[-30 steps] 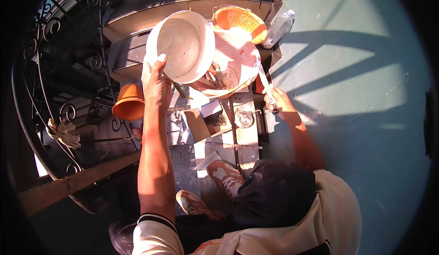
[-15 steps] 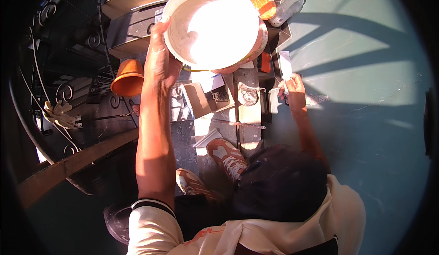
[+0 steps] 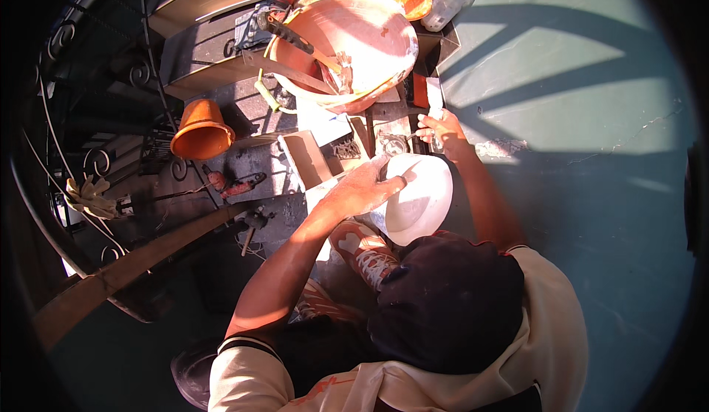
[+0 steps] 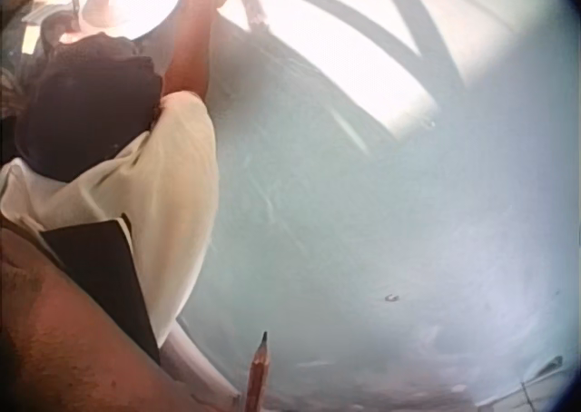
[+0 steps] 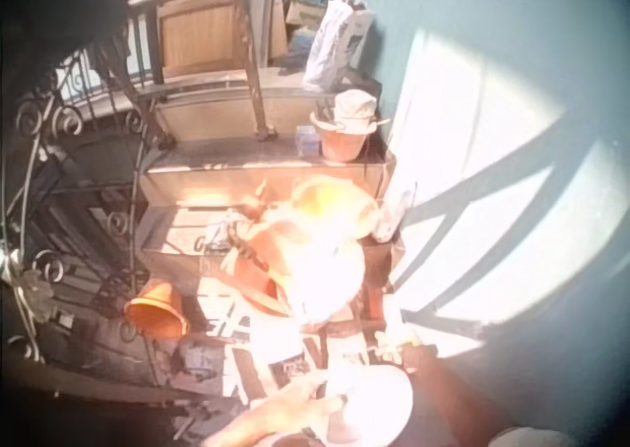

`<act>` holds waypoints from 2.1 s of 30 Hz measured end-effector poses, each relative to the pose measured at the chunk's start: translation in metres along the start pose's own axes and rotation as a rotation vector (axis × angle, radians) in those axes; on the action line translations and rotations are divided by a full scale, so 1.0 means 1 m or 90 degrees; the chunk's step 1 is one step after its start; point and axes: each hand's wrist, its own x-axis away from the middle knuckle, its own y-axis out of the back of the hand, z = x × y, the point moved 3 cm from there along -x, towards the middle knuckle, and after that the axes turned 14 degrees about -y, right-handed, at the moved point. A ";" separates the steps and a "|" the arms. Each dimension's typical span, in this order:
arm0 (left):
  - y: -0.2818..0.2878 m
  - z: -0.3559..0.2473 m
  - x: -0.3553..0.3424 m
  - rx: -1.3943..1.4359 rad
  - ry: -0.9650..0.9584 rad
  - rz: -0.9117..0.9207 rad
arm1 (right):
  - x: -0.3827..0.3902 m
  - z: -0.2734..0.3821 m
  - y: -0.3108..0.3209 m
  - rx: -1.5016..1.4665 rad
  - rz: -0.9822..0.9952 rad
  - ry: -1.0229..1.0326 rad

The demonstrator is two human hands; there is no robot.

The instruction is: The person applies plaster to a ceiling using a trowel and a bowl of mixed compound. They pause to mix more compound in a bucket, adding water and scraping the sides before resuming application.

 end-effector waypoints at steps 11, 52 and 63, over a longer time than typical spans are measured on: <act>-0.035 0.043 -0.004 -0.212 0.065 -0.045 | -0.099 0.018 -0.050 0.088 -0.085 -0.006; 0.050 -0.072 -0.002 0.632 -0.224 -0.308 | 0.131 0.131 -0.138 -0.078 0.240 0.221; 0.067 -0.061 -0.018 0.600 -0.225 -0.398 | 0.171 0.118 -0.154 0.222 0.030 0.572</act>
